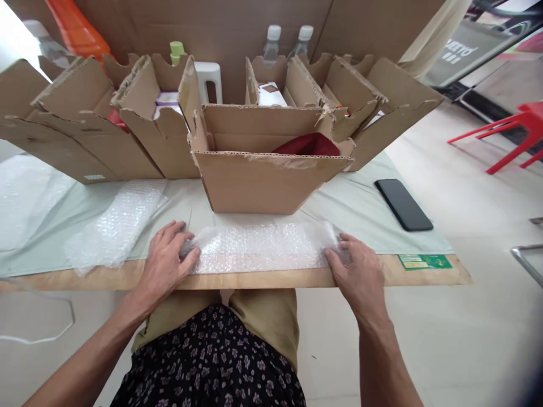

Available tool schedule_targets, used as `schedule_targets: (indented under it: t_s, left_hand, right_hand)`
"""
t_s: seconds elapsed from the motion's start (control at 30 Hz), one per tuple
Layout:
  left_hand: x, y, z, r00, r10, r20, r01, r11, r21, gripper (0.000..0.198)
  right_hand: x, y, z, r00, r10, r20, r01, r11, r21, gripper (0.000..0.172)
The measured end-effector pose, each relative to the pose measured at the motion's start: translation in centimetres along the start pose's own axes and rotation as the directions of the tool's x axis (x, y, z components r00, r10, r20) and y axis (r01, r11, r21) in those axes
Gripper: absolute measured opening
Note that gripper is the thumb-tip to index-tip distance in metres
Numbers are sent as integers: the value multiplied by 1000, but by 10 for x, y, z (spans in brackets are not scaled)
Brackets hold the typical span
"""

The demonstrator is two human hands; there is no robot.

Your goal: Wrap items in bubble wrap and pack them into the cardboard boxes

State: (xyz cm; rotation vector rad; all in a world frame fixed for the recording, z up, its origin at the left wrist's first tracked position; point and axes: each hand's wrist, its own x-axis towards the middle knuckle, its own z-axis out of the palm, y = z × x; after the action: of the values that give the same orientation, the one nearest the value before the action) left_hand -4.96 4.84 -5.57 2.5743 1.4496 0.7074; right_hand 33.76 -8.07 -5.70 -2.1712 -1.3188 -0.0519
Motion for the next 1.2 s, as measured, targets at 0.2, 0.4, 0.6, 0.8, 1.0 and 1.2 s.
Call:
schedule_targets:
  t_s: [0.2,0.4,0.6,0.8,1.0,1.2]
  left_hand:
    - [7,22,-24,982,-182,51,188,968,-166,16]
    - [32,9,-41,922,-364,135,383,906,-177,45]
    - [26,5,-22,986,-143,-81,146,989,34,54]
    - [2,32,-20,977,52,-209,-39,997,65,29]
    - [-4,46,-23,983,113,-143,-141,969,-203,21]
    - [-17,69,-19,993,117,34,-69,775,-628,34]
  right_hand:
    - [-13,-21,-24,977,214,25,-208,904,374,34]
    - [-33,-34,-25,944,284,169,-324,692,645,55]
    - [-43,-31,-15,939,284,195,-341,682,647,62]
    - [-37,-28,-21,916,376,139,-379,697,609,70]
    - [-32,-42,-36,908,411,80,-378,721,581,73]
    - [-31,-121,-35,980,124,156,-195,761,619,56]
